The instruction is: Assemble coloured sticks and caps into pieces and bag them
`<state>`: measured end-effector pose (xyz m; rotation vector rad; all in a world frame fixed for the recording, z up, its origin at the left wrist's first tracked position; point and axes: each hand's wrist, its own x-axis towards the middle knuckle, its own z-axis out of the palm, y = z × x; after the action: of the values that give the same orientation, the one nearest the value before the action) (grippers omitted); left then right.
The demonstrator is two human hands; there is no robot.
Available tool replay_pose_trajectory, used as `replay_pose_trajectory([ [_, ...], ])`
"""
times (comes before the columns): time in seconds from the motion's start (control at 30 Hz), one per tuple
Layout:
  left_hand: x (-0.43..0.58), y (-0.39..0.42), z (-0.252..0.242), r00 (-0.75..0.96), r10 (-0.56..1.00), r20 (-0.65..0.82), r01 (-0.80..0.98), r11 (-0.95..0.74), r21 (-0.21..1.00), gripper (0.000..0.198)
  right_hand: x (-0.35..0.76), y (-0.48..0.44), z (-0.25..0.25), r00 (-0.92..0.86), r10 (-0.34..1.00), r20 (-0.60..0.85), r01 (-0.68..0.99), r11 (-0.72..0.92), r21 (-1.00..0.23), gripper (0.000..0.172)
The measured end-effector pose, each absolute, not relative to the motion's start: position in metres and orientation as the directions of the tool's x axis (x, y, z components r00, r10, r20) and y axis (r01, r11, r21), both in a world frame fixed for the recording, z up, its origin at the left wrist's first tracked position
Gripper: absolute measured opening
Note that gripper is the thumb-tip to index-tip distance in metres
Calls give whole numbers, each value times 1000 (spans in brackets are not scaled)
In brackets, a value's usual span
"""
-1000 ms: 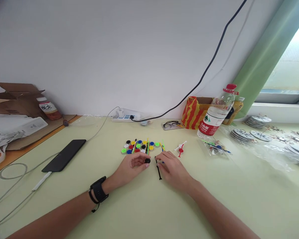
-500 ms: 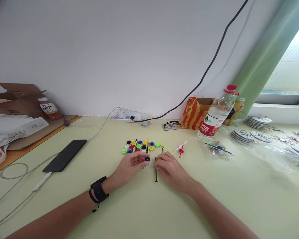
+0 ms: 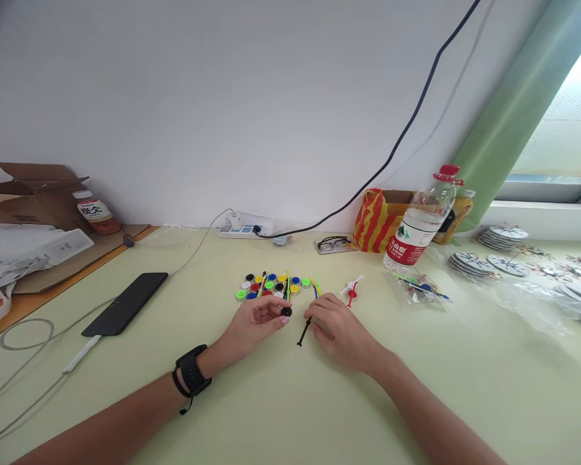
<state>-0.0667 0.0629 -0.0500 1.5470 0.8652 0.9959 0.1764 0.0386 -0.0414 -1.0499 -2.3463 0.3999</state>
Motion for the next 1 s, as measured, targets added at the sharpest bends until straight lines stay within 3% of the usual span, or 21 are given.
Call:
replay_pose_trajectory([
  [0.27,-66,62,-48,357,917,177,-38,-175,984,24,175,40,-40,-611,726,315,584,683,-439,18],
  [0.67,-66,60,-48,396,900,181,11,-201,979,21,171,30,-34,-443,830,338,535,548,-643,16],
  [0.83,-65,58,-47,398,901,171,40,-203,978,27,166,28,-33,-337,874,350,421,472,-775,12],
  [1.0,-66,55,-45,431,884,179,62,-227,972,36,156,24,-34,-385,866,320,348,457,-819,13],
])
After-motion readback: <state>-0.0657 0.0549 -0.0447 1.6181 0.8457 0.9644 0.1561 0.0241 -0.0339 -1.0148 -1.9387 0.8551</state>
